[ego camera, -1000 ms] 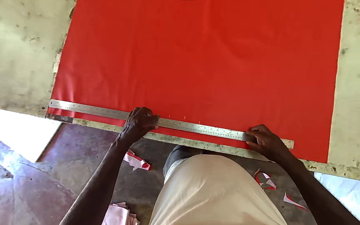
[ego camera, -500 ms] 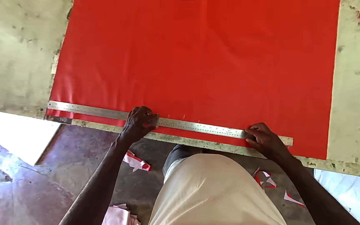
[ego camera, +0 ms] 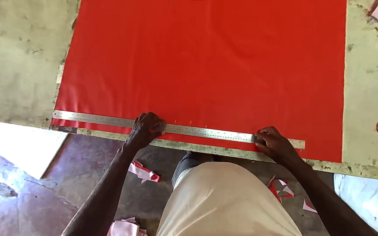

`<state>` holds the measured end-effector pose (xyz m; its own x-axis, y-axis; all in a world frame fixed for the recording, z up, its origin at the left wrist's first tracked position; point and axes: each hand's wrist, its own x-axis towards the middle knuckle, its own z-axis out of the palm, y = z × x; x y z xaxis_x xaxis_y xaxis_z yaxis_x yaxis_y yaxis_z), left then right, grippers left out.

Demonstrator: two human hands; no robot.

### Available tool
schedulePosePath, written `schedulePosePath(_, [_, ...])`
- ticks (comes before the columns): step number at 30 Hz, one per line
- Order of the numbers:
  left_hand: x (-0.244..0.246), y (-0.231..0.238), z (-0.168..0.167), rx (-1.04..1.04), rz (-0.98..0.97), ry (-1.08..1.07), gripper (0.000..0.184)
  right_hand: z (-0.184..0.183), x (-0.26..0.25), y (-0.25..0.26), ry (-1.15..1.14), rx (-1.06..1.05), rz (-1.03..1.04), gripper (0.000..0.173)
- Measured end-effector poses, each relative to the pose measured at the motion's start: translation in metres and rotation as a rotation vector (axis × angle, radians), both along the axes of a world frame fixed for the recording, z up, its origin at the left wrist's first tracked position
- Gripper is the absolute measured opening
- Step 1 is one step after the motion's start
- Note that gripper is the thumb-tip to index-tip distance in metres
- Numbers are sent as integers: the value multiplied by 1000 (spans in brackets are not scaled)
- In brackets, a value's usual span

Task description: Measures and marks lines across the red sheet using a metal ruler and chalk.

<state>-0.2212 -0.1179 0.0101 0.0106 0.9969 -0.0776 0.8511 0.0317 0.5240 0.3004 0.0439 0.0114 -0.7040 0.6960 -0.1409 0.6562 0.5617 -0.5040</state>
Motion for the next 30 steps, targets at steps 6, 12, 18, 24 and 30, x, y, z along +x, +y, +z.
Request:
schedulePosePath(6, [1,2,1,-16,-34,42,34,1,0,2,3,4,28,29])
schedulePosePath(12, [5,3,1,-19,-42,72,34,-4,5,6,44,13,25,30])
schedulePosePath(18, [8,4,2,-42,-57,95,32,-2,5,7,13,-18,12,31])
schedulePosePath(24, [14,3,10,-71,-53,132,29,1,3,11,2,-32,27,30])
schedulePosePath(30, [18,-1,13,-57,-74,158,30,2,2,15,21,-30,65,28])
